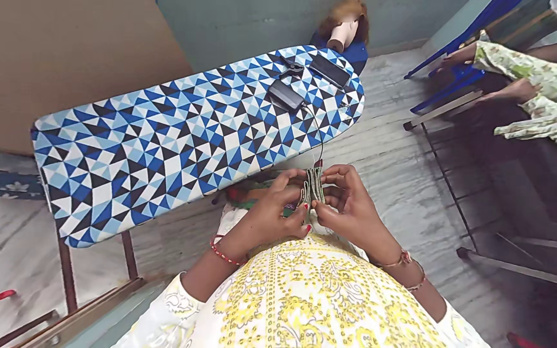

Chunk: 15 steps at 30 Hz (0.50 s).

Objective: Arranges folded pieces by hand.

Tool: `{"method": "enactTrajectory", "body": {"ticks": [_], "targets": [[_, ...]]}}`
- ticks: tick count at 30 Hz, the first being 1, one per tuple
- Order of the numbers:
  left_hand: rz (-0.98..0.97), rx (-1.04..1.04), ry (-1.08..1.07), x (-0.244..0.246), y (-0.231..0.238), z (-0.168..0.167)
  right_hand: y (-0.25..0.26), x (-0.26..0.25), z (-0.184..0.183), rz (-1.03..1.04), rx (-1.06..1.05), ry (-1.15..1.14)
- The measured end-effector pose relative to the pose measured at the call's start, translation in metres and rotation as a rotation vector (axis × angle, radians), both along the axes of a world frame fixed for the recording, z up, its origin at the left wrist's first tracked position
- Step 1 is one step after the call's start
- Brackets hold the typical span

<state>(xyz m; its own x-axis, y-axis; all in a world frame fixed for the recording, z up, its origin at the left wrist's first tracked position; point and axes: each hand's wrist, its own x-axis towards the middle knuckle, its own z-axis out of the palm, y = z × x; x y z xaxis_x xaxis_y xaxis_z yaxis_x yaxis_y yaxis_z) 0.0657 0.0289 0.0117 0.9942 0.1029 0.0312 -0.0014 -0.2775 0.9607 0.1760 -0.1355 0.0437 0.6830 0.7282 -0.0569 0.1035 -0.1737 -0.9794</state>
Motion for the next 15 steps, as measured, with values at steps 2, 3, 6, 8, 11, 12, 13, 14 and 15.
{"method": "enactTrajectory", "body": {"ticks": [2,3,6,8,11,12,13,14,15], "targets": [[-0.001,-0.005,0.0,0.0,-0.0006,0.0001,-0.0002,-0.0001,-0.001,-0.006,0.001,-0.002],[0.002,-0.009,0.001,0.0001,-0.0009,0.0002,-0.0001,0.0,-0.0013,-0.01,0.0,-0.002],[0.013,-0.017,-0.01,0.0006,-0.0022,0.0002,-0.0002,-0.0006,-0.0015,-0.027,-0.002,0.007],[0.023,-0.015,-0.022,0.0009,-0.0037,-0.001,0.0001,-0.0008,-0.0018,-0.039,-0.002,0.012],[0.025,-0.026,-0.027,0.001,-0.0052,-0.001,0.0003,0.0001,0.0001,-0.044,-0.007,0.072],[0.019,-0.037,-0.02,0.0008,-0.0051,0.0001,0.0001,0.0008,0.001,-0.041,-0.007,0.105],[0.014,-0.044,-0.016,0.0006,-0.0049,0.0009,-0.0001,0.0015,0.0019,-0.04,-0.009,0.138],[0.008,-0.044,-0.014,0.0006,-0.0046,0.0013,-0.0004,0.0023,0.0028,-0.036,-0.013,0.17],[0.001,-0.036,-0.013,0.0006,-0.0041,0.0016,-0.0005,0.003,0.0038,-0.037,-0.017,0.205]]}}
